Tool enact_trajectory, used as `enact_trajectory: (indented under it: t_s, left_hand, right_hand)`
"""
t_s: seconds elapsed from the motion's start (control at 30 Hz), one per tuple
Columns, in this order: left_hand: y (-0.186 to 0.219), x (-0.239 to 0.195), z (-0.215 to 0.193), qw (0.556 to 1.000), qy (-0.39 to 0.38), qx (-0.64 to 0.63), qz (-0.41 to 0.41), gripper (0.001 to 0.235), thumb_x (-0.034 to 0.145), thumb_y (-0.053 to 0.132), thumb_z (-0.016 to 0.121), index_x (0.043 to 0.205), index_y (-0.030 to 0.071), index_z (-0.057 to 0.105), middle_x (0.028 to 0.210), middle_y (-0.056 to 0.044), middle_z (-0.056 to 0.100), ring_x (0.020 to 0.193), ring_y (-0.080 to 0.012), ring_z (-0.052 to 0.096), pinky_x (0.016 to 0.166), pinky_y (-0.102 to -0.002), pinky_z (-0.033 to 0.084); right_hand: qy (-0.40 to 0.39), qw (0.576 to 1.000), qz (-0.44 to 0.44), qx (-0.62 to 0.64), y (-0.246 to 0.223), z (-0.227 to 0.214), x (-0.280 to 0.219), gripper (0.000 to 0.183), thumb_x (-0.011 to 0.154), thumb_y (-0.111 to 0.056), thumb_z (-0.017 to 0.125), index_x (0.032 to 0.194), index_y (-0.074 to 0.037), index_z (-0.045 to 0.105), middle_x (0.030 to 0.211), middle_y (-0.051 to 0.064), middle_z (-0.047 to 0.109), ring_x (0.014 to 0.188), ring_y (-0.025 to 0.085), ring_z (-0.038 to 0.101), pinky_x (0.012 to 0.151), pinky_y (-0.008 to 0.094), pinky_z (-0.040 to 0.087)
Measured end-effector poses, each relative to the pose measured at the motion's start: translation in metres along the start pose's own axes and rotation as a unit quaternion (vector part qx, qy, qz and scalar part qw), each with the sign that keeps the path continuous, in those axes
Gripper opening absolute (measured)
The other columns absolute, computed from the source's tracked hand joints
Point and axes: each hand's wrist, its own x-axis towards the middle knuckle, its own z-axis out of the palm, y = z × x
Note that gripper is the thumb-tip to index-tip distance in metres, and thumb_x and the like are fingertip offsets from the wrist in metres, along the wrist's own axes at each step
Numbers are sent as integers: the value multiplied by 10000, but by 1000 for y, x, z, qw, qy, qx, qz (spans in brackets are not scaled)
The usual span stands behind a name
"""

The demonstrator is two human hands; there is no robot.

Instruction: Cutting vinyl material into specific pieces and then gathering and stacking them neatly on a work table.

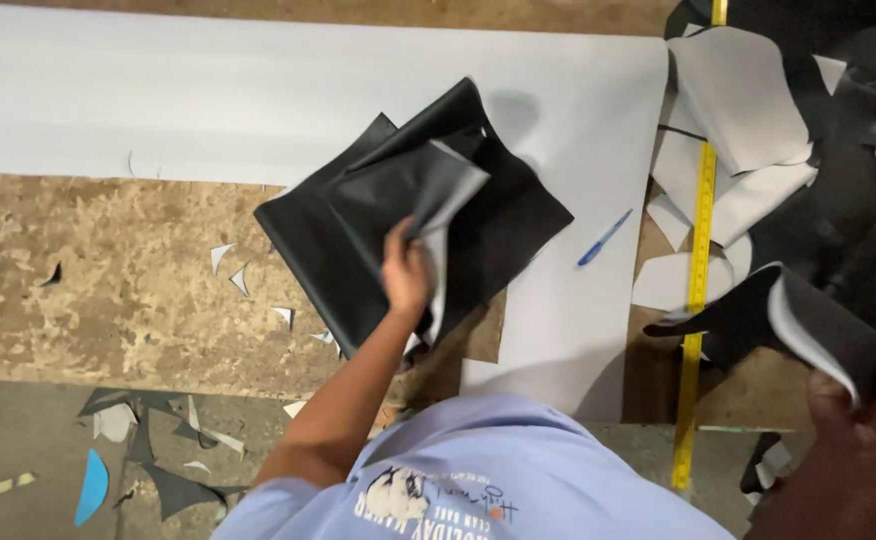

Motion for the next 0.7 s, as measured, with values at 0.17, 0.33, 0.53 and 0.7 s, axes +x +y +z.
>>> enact_trajectory:
  t_s: [0.17, 0.33, 0.53, 0.7]
  left_hand:
    - [24, -1, -84, 932, 326, -155, -30, 313, 888, 97, 525, 1198, 85, 572, 1043, -73, 567, 889, -148, 548, 825, -283, 472]
    - [33, -34, -174, 842, 473, -256, -44, 356, 887, 16, 515, 1233, 98, 499, 1089, -106, 559, 886, -166, 522, 792, -298, 461]
    - [-57, -86, -226, 758, 557, -313, -133, 715, 772, -44, 658, 1434, 102, 430, 1158, -116, 620, 865, -191, 631, 658, -302, 555]
    - [-81, -120, -238, 783, 543, -236, -192, 728, 825, -70, 693, 1480, 64, 403, 962, 22, 415, 781, -111, 508, 579, -264, 496]
  right_hand:
    - [158, 809, 509, 249, 13, 36, 16, 194, 1056, -464, 733, 1145, -337, 618, 1339, 8, 724, 1239, 225, 735, 1011, 487, 614]
    - [-66, 918, 390, -30, -64, 119, 113, 475, 1005, -539, 787, 1235, -129, 718, 1107, 46, 716, 950, 179, 651, 777, 392, 482]
    - [-238, 915, 296, 132, -234, 297, 187, 701, 855, -506, 827, 1361, -97, 568, 1273, 107, 589, 1108, 238, 569, 868, 371, 441]
    - [-268, 819, 278, 424, -216, 464, 134, 1068, 960, -336, 945, 1591, 57, 178, 1509, 386, 380, 1264, 419, 600, 925, 561, 578]
